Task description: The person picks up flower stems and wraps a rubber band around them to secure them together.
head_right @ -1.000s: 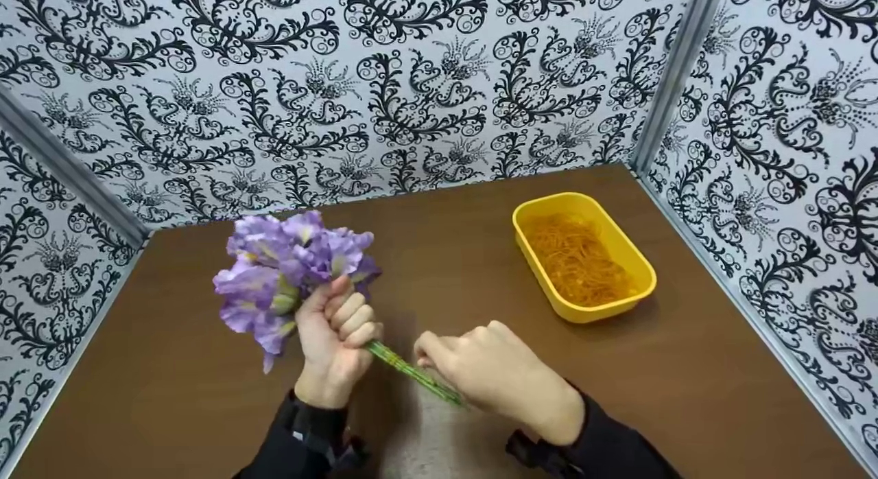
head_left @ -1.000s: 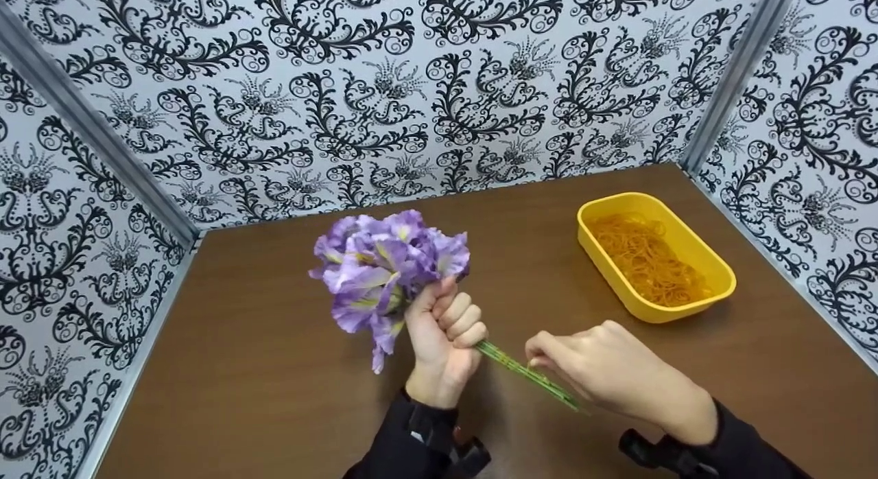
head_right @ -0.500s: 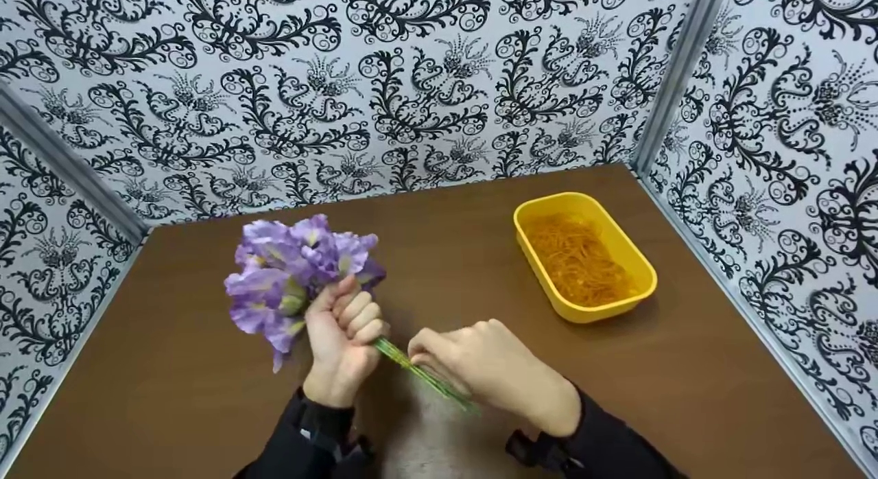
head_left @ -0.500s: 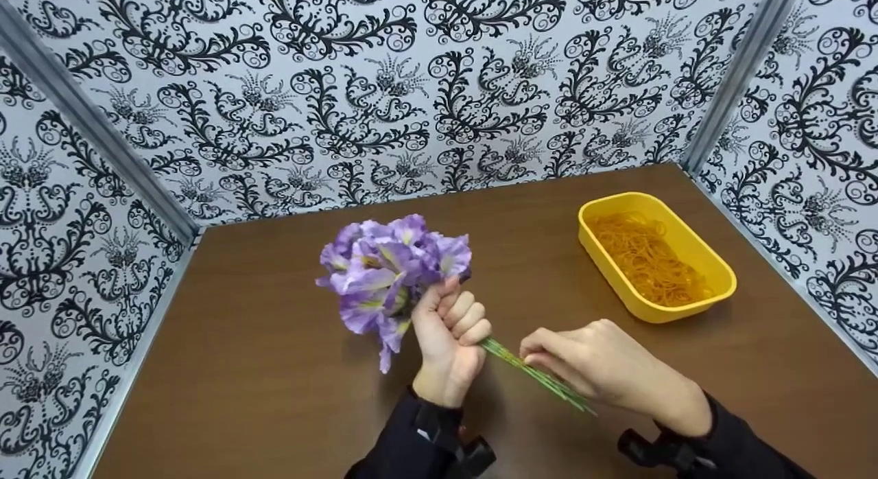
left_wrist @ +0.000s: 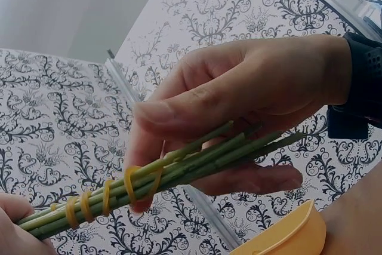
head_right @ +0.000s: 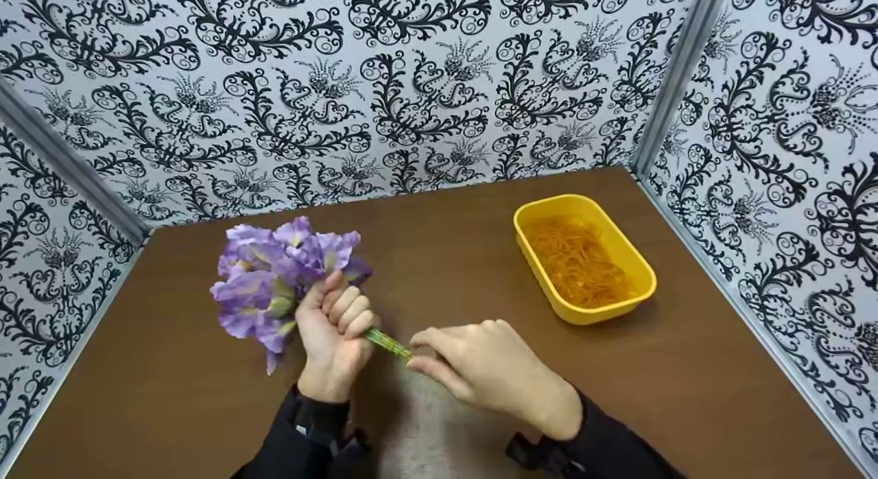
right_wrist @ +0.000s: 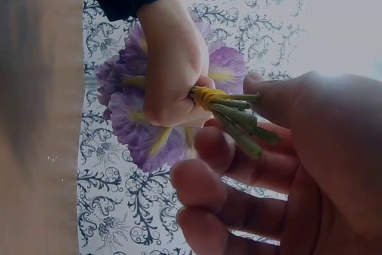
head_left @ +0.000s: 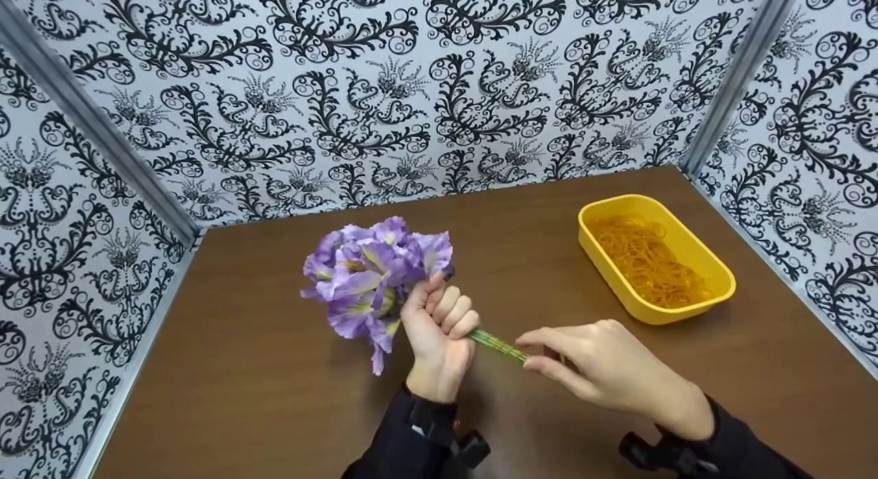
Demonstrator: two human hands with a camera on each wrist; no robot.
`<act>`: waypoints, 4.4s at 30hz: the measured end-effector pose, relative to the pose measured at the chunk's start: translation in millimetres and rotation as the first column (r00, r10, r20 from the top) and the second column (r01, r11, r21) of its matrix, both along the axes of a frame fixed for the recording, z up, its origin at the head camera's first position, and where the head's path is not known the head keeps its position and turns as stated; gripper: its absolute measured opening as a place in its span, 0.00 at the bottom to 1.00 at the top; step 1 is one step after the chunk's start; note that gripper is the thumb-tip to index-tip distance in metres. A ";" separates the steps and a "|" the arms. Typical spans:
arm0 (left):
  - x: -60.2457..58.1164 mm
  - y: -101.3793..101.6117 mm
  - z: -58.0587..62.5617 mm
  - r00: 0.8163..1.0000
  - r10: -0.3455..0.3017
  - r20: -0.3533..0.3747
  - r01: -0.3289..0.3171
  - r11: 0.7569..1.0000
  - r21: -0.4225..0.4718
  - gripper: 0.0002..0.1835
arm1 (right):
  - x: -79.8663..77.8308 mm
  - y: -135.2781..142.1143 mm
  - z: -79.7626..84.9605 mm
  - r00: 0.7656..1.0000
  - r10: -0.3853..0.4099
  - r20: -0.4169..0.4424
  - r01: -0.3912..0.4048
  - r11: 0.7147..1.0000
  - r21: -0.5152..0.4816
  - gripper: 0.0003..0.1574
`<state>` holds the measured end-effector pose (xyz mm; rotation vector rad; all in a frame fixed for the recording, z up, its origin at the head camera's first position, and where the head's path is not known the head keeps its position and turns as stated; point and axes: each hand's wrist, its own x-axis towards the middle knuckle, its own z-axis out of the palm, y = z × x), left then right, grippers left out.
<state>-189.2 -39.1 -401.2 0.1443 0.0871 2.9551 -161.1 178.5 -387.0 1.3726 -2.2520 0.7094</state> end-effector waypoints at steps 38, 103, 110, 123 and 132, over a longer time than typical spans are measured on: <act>-22.6 -0.5 -23.6 0.961 -0.246 0.125 0.272 0.921 -0.280 0.23 | -4.0 -23.8 -50.5 0.684 0.174 0.709 -0.144 0.984 -0.103 0.09; -36.8 -3.9 -68.9 0.944 -0.282 -0.170 -0.201 -0.085 -0.976 0.13 | -44.1 -23.2 -107.2 0.640 -0.009 0.768 0.100 0.992 -0.072 0.13; -40.9 -2.7 -82.2 0.956 -0.267 -0.120 -0.139 -0.051 -0.989 0.10 | -48.7 -23.8 -117.4 0.678 -0.054 0.733 0.093 0.996 -0.013 0.14; -41.2 -2.7 -92.6 0.964 -0.251 -0.092 -0.106 -0.042 -0.993 0.12 | -46.7 -25.7 -122.2 0.683 -0.103 0.723 0.114 0.993 0.034 0.12; -41.4 -4.3 -93.0 0.962 -0.257 -0.096 -0.115 -0.061 -0.991 0.05 | -46.4 -25.5 -125.5 0.675 -0.091 0.732 0.102 0.994 0.029 0.16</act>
